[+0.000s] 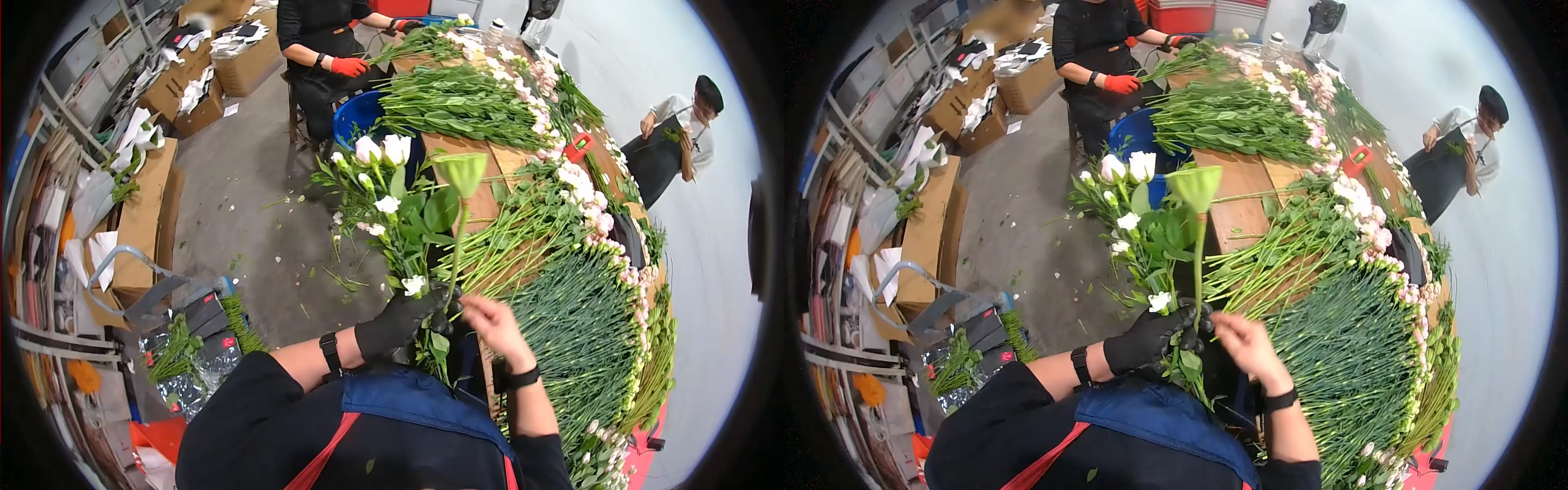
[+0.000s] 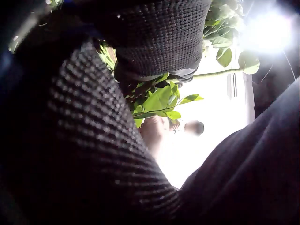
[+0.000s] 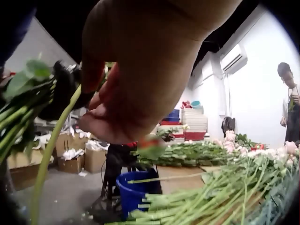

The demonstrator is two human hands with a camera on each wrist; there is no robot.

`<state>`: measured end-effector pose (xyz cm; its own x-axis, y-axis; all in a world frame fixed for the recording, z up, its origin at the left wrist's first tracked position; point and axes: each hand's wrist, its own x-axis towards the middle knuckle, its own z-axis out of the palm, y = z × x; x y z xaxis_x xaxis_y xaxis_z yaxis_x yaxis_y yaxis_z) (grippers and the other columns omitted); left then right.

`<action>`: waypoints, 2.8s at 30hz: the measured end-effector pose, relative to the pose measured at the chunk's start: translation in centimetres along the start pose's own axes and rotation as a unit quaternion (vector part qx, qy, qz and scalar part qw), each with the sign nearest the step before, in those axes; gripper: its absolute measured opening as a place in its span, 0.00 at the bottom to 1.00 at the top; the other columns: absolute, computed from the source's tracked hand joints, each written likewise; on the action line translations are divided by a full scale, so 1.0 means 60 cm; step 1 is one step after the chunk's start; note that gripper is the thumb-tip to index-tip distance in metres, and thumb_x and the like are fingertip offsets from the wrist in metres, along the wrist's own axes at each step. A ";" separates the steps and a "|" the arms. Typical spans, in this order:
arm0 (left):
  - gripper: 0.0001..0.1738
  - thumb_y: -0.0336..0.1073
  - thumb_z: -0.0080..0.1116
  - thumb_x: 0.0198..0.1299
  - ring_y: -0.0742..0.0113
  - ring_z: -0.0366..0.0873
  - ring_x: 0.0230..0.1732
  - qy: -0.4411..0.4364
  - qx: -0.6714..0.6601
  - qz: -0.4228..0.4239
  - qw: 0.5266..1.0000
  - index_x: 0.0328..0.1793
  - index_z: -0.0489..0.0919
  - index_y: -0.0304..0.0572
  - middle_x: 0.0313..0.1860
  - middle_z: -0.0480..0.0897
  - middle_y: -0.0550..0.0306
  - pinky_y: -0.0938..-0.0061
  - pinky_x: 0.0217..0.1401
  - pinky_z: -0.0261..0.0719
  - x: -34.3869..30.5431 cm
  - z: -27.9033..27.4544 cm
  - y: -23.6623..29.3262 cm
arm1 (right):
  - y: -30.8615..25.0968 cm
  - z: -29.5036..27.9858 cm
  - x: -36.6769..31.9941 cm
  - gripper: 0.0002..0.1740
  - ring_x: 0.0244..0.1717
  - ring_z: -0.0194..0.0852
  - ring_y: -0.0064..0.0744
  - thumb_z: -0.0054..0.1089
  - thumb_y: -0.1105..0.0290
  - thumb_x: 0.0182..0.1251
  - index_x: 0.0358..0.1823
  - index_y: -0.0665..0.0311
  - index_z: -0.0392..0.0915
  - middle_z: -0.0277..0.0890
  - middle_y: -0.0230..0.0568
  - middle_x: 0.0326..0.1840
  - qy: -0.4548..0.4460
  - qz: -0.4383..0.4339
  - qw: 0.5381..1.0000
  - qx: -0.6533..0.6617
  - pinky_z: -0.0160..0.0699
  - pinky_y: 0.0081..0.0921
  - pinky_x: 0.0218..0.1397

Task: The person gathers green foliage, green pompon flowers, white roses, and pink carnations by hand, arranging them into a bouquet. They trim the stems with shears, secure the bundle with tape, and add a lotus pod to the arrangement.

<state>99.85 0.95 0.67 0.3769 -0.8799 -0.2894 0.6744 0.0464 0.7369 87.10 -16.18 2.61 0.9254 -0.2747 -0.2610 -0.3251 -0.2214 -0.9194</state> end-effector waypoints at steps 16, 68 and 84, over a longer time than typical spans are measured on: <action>0.22 0.39 0.46 0.74 0.72 0.72 0.61 -0.175 0.434 0.197 0.862 0.69 0.70 0.34 0.62 0.77 0.55 0.74 0.67 0.67 0.068 0.006 -0.114 | 0.054 0.031 -0.127 0.10 0.36 0.76 0.41 0.58 0.74 0.67 0.47 0.67 0.80 0.75 0.45 0.34 0.258 -0.083 0.956 -0.113 0.75 0.29 0.41; 0.25 0.50 0.41 0.75 0.71 0.66 0.29 -0.163 0.088 -0.204 0.961 0.68 0.66 0.41 0.23 0.59 0.68 0.58 0.51 0.76 0.005 0.273 -0.248 | 0.437 -0.255 -0.444 0.17 0.35 0.79 0.45 0.67 0.59 0.50 0.28 0.67 0.76 0.79 0.50 0.29 0.636 0.316 0.704 -0.004 0.75 0.38 0.43; 0.22 0.49 0.50 0.72 0.68 0.78 0.38 -0.167 0.063 -0.173 0.969 0.56 0.74 0.36 0.34 0.78 0.60 0.71 0.48 0.77 0.040 0.223 -0.203 | 0.178 -0.037 -0.386 0.07 0.27 0.68 0.11 0.63 0.76 0.64 0.39 0.66 0.74 0.75 0.26 0.27 0.512 0.000 0.856 0.078 0.66 0.13 0.28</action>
<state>84.06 -8.06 -0.85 -0.0988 -0.9371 -0.3349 0.6336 -0.3187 0.7049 61.75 -14.26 -0.54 0.2441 -0.9679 0.0608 -0.2210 -0.1165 -0.9683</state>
